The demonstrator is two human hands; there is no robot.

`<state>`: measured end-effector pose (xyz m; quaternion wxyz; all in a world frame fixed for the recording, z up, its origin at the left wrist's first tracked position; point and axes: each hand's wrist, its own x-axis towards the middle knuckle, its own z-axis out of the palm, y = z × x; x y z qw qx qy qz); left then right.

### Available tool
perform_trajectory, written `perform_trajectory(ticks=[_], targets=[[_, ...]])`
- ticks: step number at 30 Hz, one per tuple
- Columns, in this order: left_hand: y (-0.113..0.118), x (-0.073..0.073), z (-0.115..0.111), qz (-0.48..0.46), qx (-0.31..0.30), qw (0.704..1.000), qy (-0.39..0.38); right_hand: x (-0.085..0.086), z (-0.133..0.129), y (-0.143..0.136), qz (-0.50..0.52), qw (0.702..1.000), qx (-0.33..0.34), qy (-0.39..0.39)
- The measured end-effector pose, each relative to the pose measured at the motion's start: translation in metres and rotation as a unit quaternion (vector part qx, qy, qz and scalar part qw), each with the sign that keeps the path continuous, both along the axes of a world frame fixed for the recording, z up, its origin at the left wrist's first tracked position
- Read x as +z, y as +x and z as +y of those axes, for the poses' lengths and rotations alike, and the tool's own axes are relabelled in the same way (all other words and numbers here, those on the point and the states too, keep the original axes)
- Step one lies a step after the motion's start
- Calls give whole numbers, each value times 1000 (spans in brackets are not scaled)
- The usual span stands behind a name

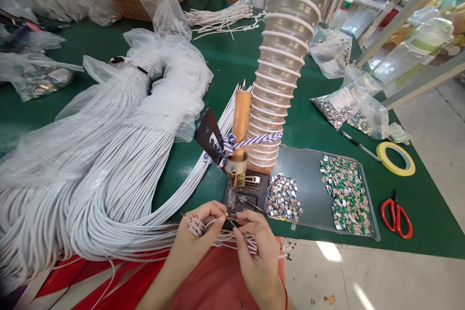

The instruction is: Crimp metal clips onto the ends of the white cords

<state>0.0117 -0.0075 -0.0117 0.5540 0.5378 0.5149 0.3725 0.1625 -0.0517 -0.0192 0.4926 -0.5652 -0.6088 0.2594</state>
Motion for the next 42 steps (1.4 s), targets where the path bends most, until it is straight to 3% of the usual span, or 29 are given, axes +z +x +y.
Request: perform_trajectory(ticks=[9,16,28,42], targets=[[-1,18,10,-10,2,1000,-18,-1,5,3,51,998,12,-27],[-2,23,17,-2,-11,999,-40,8,13,3,31,999,12,-24],[1,27,14,-28,12,1000,-7,15,16,2,38,999,17,-13],[-1,27,16,-43,10,998,-52,12,19,1,60,998,23,-18]])
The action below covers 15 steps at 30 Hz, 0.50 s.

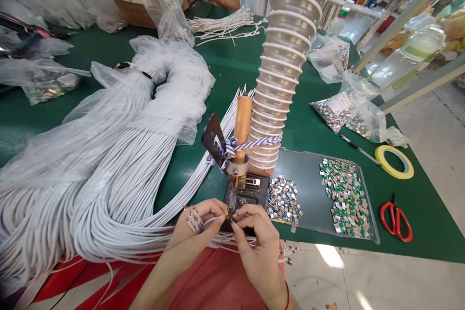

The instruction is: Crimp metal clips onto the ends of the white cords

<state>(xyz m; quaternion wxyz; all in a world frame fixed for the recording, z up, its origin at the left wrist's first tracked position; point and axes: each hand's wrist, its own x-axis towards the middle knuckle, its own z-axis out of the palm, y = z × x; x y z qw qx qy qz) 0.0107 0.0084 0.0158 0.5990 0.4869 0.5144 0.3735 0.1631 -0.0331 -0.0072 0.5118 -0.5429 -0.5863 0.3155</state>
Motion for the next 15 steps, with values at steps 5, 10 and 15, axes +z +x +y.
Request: perform_trajectory(ticks=[5,10,15], targets=[[1,1,1,12,-7,999,36,0,3,0,-3,1000,-2,13],[0,1,2,10,-6,999,33,0,4,0,-17,1000,-1,17],[-3,-1,0,-5,-16,1000,-15,-3,1,0,-17,1000,2,9]])
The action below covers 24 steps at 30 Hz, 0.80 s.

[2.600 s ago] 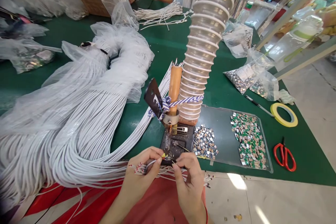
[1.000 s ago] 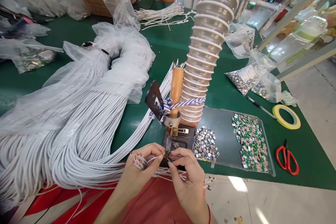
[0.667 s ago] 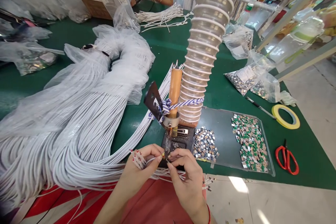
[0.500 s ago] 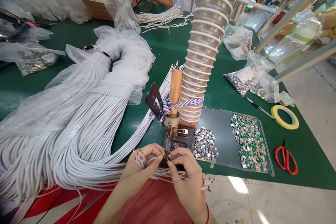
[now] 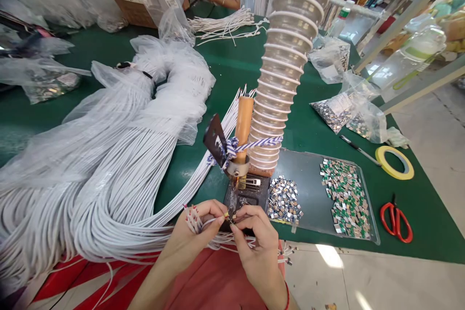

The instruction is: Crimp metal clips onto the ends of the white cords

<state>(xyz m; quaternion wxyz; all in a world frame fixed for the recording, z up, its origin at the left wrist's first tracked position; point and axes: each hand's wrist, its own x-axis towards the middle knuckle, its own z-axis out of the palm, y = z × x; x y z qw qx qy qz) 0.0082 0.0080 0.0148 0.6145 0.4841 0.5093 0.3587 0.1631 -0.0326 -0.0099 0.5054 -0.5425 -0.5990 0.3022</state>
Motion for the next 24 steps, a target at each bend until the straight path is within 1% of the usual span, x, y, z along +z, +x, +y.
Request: perform_trajectory(ticks=[6,12,16,21,24], targets=[[0,-1,-1,4,-6,1000,-9,1,0,-1,14,1000,0,2],[1,2,1,22,-3,1000,20,5,4,-1,11,1000,-5,12],[3,2,-1,10,5,999,30,6,5,-1,15,1000,1,9],[3,2,-1,-6,16,1000,3,5,4,-1,26,1000,7,12],[2,3,0,-4,7,1000,-6,3,2,-2,28,1000,11,4]])
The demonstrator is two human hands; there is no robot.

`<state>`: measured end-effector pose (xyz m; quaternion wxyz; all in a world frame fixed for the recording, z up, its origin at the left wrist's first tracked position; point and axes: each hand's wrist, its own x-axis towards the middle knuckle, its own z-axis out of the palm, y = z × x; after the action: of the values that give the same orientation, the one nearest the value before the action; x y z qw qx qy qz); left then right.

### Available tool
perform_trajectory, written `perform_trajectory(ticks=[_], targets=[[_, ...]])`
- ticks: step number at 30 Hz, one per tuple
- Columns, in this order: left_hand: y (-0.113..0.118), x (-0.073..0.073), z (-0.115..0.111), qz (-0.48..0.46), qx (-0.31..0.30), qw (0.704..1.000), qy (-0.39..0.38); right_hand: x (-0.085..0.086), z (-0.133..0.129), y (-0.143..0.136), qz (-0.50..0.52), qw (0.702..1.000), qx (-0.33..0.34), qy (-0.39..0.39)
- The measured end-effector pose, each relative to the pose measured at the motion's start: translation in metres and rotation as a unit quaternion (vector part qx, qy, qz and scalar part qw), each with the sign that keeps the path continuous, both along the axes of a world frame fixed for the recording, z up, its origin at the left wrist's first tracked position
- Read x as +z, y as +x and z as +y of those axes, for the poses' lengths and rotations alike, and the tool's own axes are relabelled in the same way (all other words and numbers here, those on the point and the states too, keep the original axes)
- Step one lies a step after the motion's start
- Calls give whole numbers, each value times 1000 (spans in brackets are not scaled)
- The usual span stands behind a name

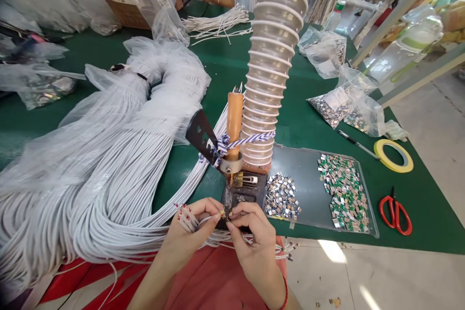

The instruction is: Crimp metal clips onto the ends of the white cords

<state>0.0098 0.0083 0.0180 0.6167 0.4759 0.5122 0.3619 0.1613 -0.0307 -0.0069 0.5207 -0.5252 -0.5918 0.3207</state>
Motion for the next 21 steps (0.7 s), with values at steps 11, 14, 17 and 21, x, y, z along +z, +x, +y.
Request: perform_trajectory(ticks=[11,14,17,21], targets=[[0,-7,-4,5,-3,1000,-17,-7,-9,-1,0,1000,-8,-11],[0,-6,-5,8,-5,1000,-12,-8,-9,-1,1,1000,-4,-15],[-1,-5,-7,24,-12,1000,-8,-11,-12,2,19,999,-27,-18],[-1,-8,-8,29,-20,999,-2,-14,-20,5,19,998,-42,-50]])
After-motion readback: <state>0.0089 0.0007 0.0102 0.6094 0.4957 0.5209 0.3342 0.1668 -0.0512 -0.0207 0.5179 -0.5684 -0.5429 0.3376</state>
